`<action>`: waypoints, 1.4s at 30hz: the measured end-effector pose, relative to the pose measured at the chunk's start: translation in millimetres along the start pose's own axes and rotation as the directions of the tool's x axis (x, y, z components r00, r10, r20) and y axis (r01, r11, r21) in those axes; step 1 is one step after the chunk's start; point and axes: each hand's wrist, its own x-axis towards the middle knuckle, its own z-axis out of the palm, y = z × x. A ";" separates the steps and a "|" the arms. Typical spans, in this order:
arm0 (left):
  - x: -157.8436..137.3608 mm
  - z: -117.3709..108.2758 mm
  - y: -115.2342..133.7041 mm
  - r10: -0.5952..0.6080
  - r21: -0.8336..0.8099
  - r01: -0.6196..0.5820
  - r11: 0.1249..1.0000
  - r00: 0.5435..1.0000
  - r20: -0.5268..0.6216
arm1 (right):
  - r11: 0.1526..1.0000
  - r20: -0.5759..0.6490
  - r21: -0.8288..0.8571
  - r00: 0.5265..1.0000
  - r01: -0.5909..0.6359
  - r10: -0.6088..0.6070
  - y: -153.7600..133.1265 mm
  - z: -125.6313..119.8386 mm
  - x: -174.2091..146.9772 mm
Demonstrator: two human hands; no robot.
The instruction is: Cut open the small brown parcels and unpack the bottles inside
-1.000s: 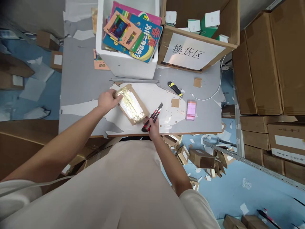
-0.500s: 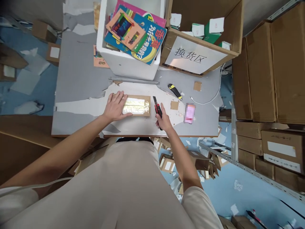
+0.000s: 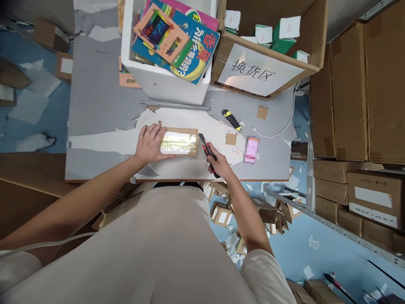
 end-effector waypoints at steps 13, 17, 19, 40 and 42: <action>-0.5 0.6 -0.6 0.000 -0.003 0.000 1.000 1.000 -0.024 | 0.987 0.038 0.160 0.999 -0.025 0.019 -0.7 6.3 -3.2; 0.2 0.4 -1.1 0.011 -0.010 -0.011 1.000 1.000 -0.009 | 0.995 0.102 0.095 0.995 -0.018 0.008 -2.9 -2.8 6.5; 1.0 0.7 -0.6 0.008 -0.014 -0.008 1.000 1.000 -0.007 | 1.000 0.117 -0.028 0.993 -0.013 0.017 -8.1 -8.1 9.6; 1.7 -0.5 9.6 -0.038 0.056 0.036 0.998 0.999 0.035 | 0.836 0.082 -0.549 0.995 -0.003 0.057 -38.9 7.4 -16.5; 1.6 -0.2 9.5 -0.034 0.055 0.032 0.998 0.999 0.034 | 0.842 0.086 -0.539 0.993 -0.026 0.085 -39.4 8.3 -20.6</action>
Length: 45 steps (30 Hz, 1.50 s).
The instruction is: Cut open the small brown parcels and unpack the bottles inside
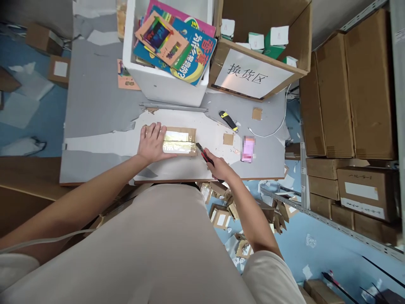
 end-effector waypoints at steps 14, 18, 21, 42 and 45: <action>0.0 3.2 0.0 0.024 -0.031 -0.025 0.999 0.999 -0.023 | 0.993 -0.114 0.107 0.993 0.043 -0.030 8.9 25.1 -13.2; -1.1 5.7 -0.5 0.037 -0.011 -0.037 0.999 0.998 -0.042 | 0.992 -0.088 0.121 0.996 0.036 -0.026 22.4 41.1 -33.5; -1.7 6.9 -2.6 0.055 -0.004 -0.055 0.998 0.998 -0.043 | 0.993 -0.194 0.116 0.981 0.015 0.008 33.6 57.3 -43.0; -70.5 7.2 2.2 0.218 -0.055 -0.223 0.973 0.972 -0.087 | 0.873 -0.646 -0.136 0.710 -0.468 0.280 96.7 96.5 57.1; -69.9 12.1 9.4 0.219 -0.066 -0.223 0.973 0.973 -0.067 | 0.938 -0.729 -0.208 0.683 -0.278 0.040 67.0 71.5 61.3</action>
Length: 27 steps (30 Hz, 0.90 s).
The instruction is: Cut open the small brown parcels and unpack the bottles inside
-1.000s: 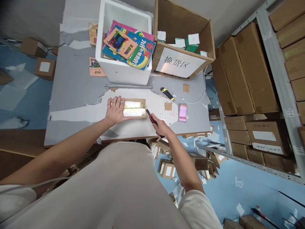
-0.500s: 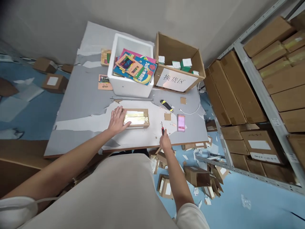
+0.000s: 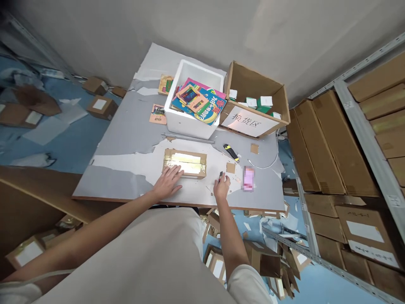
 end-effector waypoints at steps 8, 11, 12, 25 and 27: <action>-3.0 11.2 -5.8 -0.016 -0.075 0.019 0.997 0.999 0.038 | 0.670 0.244 -0.105 0.672 0.735 -0.699 -117.3 -46.4 56.1; -6.1 13.3 -3.5 -0.022 -0.081 0.027 0.996 0.998 0.053 | 0.701 0.337 -0.132 0.697 0.700 -0.633 -132.7 -55.1 77.7; -6.9 13.5 -1.7 -0.027 -0.085 0.032 0.996 0.998 0.055 | 0.742 0.340 -0.124 0.731 0.658 -0.592 -135.7 -58.1 87.8; 47.8 -62.7 -83.4 0.038 -0.034 -0.032 0.999 0.983 0.180 | 0.645 0.042 -0.050 0.646 0.763 -0.762 -117.5 -49.7 59.1; 47.6 -63.8 -98.7 0.062 -0.019 -0.060 0.998 0.966 0.251 | 0.549 0.187 -0.059 0.550 0.833 -0.814 -104.2 -53.6 34.7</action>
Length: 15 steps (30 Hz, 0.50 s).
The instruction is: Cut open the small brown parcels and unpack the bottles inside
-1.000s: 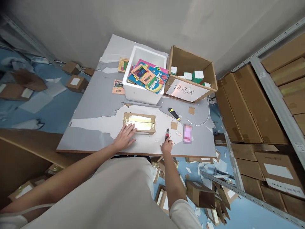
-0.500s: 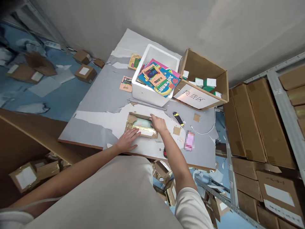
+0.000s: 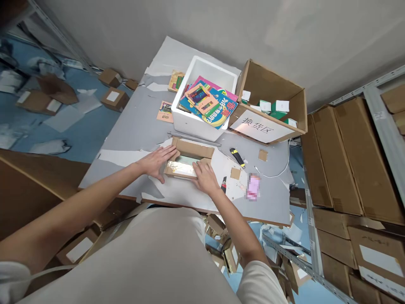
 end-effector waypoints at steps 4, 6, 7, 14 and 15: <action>-4.6 10.5 -7.0 -0.023 0.021 0.023 1.000 1.000 0.010 | 0.986 0.022 -0.113 0.991 -0.126 0.129 -21.3 12.2 -33.1; -6.0 15.4 -4.5 -0.044 0.035 0.044 0.998 0.999 0.003 | 0.978 -0.040 -0.135 0.987 -0.161 0.157 -28.0 22.8 -42.4; -6.4 17.3 -3.0 -0.050 0.040 0.050 0.998 0.999 0.004 | 0.978 -0.060 -0.139 0.987 -0.154 0.147 -29.9 27.7 -45.9; -4.8 15.1 -1.5 -0.060 0.030 0.059 0.998 0.998 0.023 | 0.979 0.007 -0.190 0.997 -0.068 0.071 -31.5 29.5 -58.8; -5.8 11.7 -2.9 -0.054 0.032 0.053 0.998 0.998 0.041 | 0.984 0.029 -0.170 0.998 -0.046 0.051 -32.3 25.9 -60.4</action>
